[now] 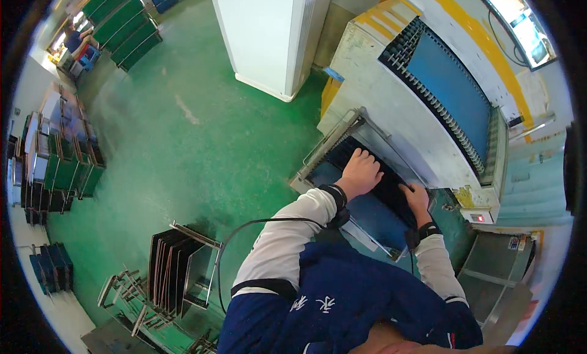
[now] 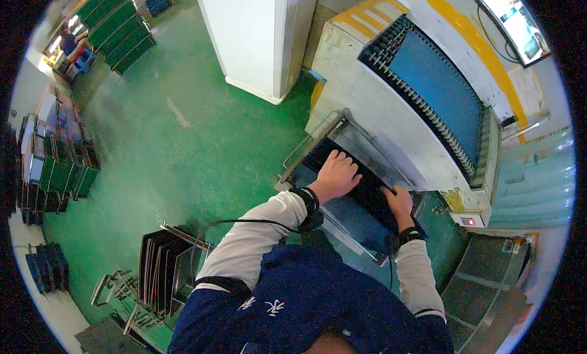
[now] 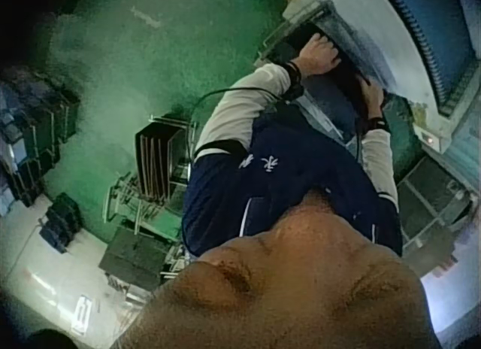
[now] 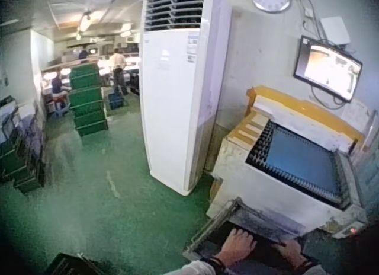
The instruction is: Manually feeding metal sheets into a processing machine and stacking them in a rack.
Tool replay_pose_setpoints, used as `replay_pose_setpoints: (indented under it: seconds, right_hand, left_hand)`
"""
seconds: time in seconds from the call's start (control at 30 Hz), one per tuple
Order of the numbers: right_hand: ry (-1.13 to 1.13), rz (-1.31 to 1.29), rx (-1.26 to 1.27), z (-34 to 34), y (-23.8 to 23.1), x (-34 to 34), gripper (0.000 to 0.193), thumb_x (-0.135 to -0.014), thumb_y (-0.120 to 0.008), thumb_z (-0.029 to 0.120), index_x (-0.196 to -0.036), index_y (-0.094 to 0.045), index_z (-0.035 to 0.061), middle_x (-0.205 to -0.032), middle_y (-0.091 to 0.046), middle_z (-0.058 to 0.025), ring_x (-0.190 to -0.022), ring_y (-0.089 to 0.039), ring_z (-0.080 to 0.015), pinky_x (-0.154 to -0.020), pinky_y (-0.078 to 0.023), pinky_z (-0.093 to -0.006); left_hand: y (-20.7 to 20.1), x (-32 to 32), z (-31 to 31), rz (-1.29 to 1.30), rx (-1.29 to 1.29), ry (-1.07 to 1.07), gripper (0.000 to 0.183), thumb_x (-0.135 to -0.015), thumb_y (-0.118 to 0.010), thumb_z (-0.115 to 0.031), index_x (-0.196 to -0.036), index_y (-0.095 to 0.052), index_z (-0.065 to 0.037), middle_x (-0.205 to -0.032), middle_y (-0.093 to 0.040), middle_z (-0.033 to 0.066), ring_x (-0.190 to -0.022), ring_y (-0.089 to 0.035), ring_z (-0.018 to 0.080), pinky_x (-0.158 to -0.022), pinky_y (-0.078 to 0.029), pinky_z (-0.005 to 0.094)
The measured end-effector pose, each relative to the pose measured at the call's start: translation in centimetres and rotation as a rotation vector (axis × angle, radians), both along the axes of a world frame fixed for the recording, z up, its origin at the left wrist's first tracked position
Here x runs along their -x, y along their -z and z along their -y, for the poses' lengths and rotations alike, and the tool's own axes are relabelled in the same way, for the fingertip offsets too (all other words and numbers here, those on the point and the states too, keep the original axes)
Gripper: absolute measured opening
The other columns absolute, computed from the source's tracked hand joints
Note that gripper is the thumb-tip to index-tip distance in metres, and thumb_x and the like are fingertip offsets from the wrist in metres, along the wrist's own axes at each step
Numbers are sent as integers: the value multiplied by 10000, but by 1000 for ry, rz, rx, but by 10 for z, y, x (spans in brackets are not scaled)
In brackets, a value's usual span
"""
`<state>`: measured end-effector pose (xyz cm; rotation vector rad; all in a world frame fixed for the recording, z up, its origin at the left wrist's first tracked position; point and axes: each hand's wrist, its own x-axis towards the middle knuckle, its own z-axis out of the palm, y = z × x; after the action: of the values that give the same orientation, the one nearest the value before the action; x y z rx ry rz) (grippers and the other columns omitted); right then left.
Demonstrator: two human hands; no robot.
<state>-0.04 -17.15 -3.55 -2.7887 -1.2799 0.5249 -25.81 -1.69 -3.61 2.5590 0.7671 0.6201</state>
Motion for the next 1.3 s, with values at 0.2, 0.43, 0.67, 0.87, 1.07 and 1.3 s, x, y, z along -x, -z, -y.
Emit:
replay_pose_setpoints:
  seconds: [0.2,0.43,0.67,0.87,1.07,1.3]
  right_hand:
    - [-14,19,-48,-1,0,0,591,-916,-725,634,-976,-767,48,-1007,-759,-228,-987,-723,-441,-831,-537,-522]
    - [-47,27,-98,3,6,-5,582,-926,-713,617,-952,-766,38,-998,-752,-238,-981,-716,-451,-829,-535,-521]
    - [-44,-38,-139,-3,-2,5,571,-927,-711,609,-947,-754,39,-999,-743,-232,-957,-701,-453,-807,-519,-527]
    - [-84,29,-187,11,19,-14,486,-928,-736,508,-947,-729,22,-932,-704,-225,-927,-675,-434,-816,-500,-514]
    - [-106,169,-314,31,45,-33,538,-932,-737,523,-912,-691,-12,-951,-690,-261,-932,-650,-486,-819,-487,-549]
    - [-66,72,-97,10,30,-14,508,-941,-740,545,-1018,-736,43,-1053,-727,-219,-1023,-666,-454,-880,-512,-530]
  left_hand:
    - [0,-2,-2,0,-6,-6,365,-977,-687,-429,-884,-777,-88,-945,-713,103,-1051,-622,305,-1017,-427,455]
    - [0,-2,-3,16,-22,-14,357,-966,-697,-429,-891,-777,-89,-943,-712,104,-1040,-627,304,-1025,-430,452]
    - [5,-3,-3,143,-83,-82,332,-948,-714,-415,-864,-756,-97,-909,-692,100,-1032,-628,306,-1015,-438,455]
    - [3,-7,2,61,-50,-19,343,-941,-719,-416,-838,-758,-92,-888,-692,100,-1009,-631,306,-981,-442,455]
    - [3,-12,7,50,-94,-18,360,-951,-703,-424,-875,-781,-81,-929,-705,118,-1027,-630,319,-987,-442,462]
    - [15,-3,2,41,-29,-25,352,-955,-709,-411,-889,-781,-73,-950,-701,117,-1047,-620,318,-1026,-430,469]
